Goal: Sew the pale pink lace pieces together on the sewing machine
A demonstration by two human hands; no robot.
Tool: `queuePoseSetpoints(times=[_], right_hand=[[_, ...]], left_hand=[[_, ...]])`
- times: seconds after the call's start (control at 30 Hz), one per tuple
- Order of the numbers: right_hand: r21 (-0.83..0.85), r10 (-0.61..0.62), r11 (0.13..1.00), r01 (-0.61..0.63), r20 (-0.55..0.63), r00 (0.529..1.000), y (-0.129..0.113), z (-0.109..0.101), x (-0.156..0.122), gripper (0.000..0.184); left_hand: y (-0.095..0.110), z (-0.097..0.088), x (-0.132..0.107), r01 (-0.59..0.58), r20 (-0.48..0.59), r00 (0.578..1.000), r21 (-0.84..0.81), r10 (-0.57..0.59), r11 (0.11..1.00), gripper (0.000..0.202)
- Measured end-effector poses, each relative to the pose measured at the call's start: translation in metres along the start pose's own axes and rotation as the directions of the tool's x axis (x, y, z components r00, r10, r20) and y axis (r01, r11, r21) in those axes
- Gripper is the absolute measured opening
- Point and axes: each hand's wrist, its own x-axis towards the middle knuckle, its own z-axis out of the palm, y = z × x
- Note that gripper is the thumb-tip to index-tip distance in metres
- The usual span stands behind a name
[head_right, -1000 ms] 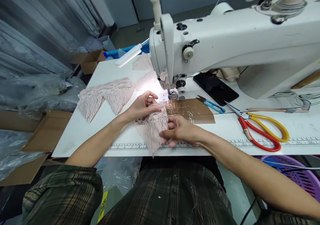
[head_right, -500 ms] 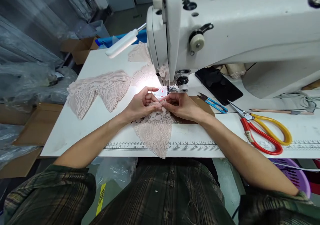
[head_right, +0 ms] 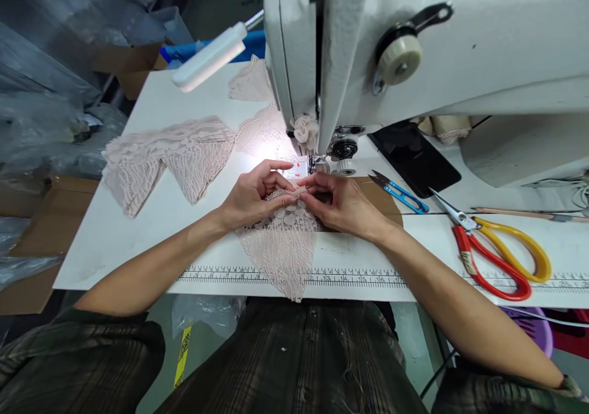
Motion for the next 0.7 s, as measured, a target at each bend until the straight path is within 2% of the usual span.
queuePoseSetpoints(times=[0.2, 0.4, 0.7], right_hand=[[-0.02, 0.019, 1.0, -0.019, -0.021, 1.0, -0.002, -0.001, 0.001, 0.042], [-0.064, 0.046, 0.997, -0.048, -0.04, 0.998, 0.0, -0.002, 0.002, 0.038], [-0.065, 0.101, 0.993, -0.102, -0.025, 0.995, -0.016, -0.002, 0.001, 0.04]], left_hand=[[0.003, 0.0, 0.0, 0.01, -0.008, 1.0, 0.033, -0.01, 0.999, 0.053], [0.005, 0.001, 0.001, 0.063, 0.016, 0.998, -0.036, -0.062, 0.997, 0.056], [0.011, 0.002, 0.0, 0.124, 0.04, 0.992, -0.085, -0.121, 0.989, 0.065]])
